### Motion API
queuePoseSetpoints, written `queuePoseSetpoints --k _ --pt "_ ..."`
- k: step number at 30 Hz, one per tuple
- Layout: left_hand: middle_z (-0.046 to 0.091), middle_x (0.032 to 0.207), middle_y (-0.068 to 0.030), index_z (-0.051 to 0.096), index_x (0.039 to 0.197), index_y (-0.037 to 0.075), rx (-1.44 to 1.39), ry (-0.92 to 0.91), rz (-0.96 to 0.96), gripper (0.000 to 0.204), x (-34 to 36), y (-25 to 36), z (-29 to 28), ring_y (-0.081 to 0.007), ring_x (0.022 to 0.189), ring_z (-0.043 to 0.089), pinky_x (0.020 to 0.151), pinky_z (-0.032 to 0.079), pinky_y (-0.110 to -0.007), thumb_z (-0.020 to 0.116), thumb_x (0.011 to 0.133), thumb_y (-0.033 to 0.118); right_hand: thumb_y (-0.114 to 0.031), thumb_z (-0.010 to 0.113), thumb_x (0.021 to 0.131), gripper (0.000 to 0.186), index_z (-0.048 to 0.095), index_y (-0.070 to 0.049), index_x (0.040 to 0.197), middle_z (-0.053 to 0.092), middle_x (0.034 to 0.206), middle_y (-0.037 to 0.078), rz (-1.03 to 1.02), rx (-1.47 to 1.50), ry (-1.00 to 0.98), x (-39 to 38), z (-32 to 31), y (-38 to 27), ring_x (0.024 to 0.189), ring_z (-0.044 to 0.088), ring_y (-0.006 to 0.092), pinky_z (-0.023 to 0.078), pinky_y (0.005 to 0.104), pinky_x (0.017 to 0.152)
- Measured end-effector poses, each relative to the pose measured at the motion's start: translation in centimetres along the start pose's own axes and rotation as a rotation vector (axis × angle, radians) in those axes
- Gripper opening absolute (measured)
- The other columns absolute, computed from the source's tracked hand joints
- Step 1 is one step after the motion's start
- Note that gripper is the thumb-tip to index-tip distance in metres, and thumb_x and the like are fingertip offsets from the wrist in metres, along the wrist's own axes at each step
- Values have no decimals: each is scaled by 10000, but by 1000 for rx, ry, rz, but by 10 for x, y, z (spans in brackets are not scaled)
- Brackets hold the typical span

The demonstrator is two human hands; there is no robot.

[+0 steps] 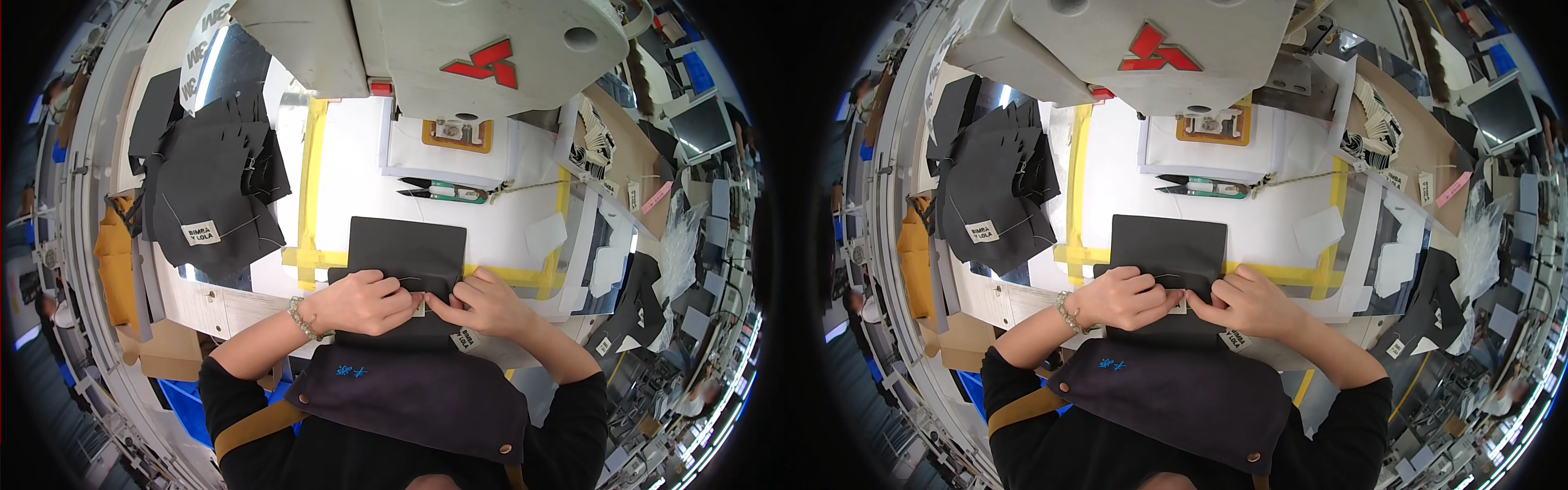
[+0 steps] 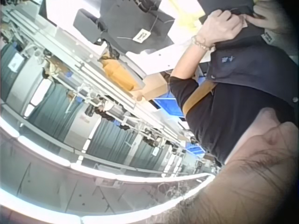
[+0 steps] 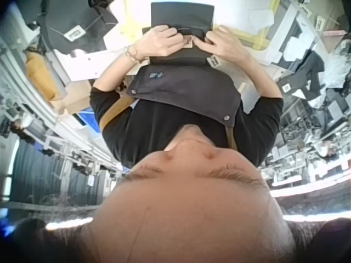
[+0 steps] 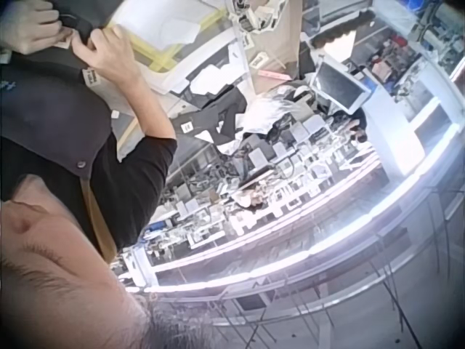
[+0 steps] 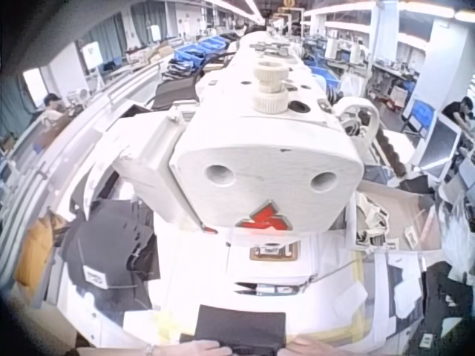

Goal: The person sews white rectangular labels onto black fabric pieces using a sewing machine. They repeatedly pick up a fabric piece, place it under the needle, sew the label, and then remove the finished piece. The process is repeated multiple times throughout the video.

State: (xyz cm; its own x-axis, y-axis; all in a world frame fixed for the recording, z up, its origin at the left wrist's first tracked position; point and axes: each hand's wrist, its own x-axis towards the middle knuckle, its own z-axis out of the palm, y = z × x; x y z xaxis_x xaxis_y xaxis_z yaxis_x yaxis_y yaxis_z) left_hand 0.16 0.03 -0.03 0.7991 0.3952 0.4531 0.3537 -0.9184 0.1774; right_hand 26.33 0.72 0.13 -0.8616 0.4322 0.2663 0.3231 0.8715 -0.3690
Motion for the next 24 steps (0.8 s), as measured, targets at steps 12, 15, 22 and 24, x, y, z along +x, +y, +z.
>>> queuePoseSetpoints --k 12,15,22,24 --pt "402 677 59 729 971 61 14 5 10 254 0 0 -1 -62 613 438 503 315 -224 705 723 112 -70 618 783 330 693 -159 1092 373 700 -41 -1 -8 -8 1 0 0 608 416 97 334 262 619" --pt "400 677 60 728 977 68 1 0 4 259 -1 -1 0 -64 616 439 506 317 -225 705 723 113 -70 617 785 332 694 -164 1094 374 702 -41 5 -4 -12 2 -1 -1 610 418 98 335 262 624" --pt "420 676 53 721 984 70 -16 12 -22 246 -2 -2 -1 -70 613 452 502 324 -227 700 743 115 -59 654 782 369 677 -160 1136 408 694 -32 89 151 -55 -1 -2 3 610 443 125 360 276 657" --pt "461 688 47 714 991 67 -56 38 -62 246 -5 -3 -1 -81 607 482 501 348 -235 713 749 111 -39 677 771 411 659 -152 1166 444 699 -27 122 224 -37 -2 -3 4 615 462 140 381 287 672"
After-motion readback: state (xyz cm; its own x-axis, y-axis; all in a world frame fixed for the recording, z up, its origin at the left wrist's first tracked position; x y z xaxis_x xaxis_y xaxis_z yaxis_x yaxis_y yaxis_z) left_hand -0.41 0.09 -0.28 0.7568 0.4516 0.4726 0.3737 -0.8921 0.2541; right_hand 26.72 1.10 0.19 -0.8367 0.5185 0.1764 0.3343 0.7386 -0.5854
